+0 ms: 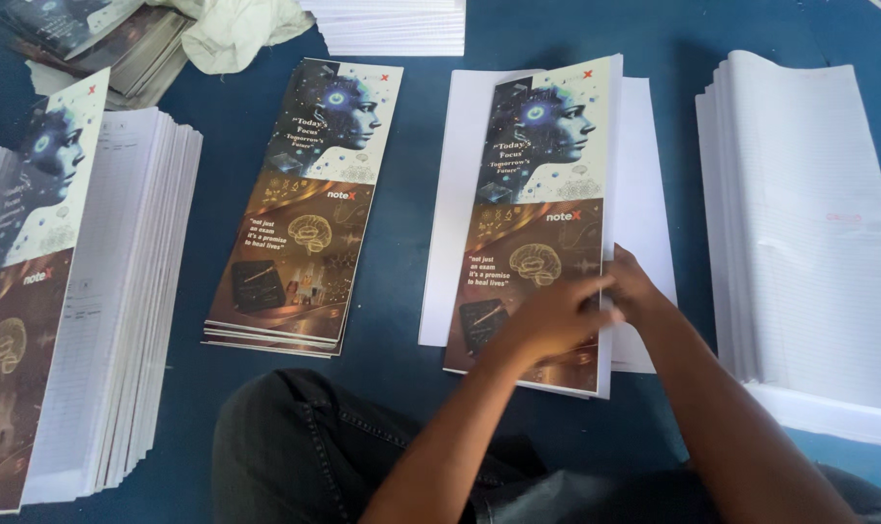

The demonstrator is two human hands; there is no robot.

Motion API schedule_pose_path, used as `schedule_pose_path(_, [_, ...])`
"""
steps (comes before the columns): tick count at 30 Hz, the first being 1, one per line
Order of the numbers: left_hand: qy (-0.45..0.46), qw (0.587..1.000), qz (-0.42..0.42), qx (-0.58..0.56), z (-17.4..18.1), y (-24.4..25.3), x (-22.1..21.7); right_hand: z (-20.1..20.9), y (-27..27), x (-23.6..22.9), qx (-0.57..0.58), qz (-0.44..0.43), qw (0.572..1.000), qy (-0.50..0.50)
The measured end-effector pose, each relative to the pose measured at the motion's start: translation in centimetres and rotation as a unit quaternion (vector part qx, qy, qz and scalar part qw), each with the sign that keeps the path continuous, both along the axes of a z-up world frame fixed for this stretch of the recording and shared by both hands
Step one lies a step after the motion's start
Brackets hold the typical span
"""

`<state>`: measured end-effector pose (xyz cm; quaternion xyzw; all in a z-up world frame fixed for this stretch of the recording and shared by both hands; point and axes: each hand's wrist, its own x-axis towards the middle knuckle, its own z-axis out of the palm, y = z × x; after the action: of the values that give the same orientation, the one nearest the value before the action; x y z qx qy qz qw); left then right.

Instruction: The person assembles notebooks by inserting a stack of lined paper into a printed cover. They place the cover on the floor, open it, insert the paper stack, and then close the cover to form a complete notebook. This process is repeated multiple times.

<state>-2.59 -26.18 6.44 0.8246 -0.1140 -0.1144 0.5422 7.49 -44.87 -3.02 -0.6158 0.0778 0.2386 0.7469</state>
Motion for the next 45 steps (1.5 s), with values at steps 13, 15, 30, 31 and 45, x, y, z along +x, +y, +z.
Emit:
schedule_pose_path(13, [0.04, 0.943, 0.329, -0.012, -8.1, 9.9, 6.3, 2.5, 1.1, -0.2, -0.082, -0.018, 0.996, 0.002])
schedule_pose_path(15, [0.009, 0.947, 0.317, -0.046, -8.5, 9.8, 6.6, 2.4, 1.0, 0.0, -0.096, -0.024, 0.995, 0.002])
schedule_pose_path(30, [0.07, 0.925, 0.279, -0.251, -8.7, 9.6, 6.2, 4.5, 1.4, -0.8, -0.053, -0.007, 0.999, -0.001])
schedule_pose_path(31, [0.075, 0.923, 0.28, -0.253, -8.6, 9.6, 6.2, 4.5, 1.5, -0.8, -0.058, -0.008, 0.998, 0.001])
schedule_pose_path(45, [0.118, 0.902, 0.264, -0.32, -8.0, 9.5, 5.5, 4.2, 1.1, -0.9, -0.067, -0.004, 0.998, -0.003])
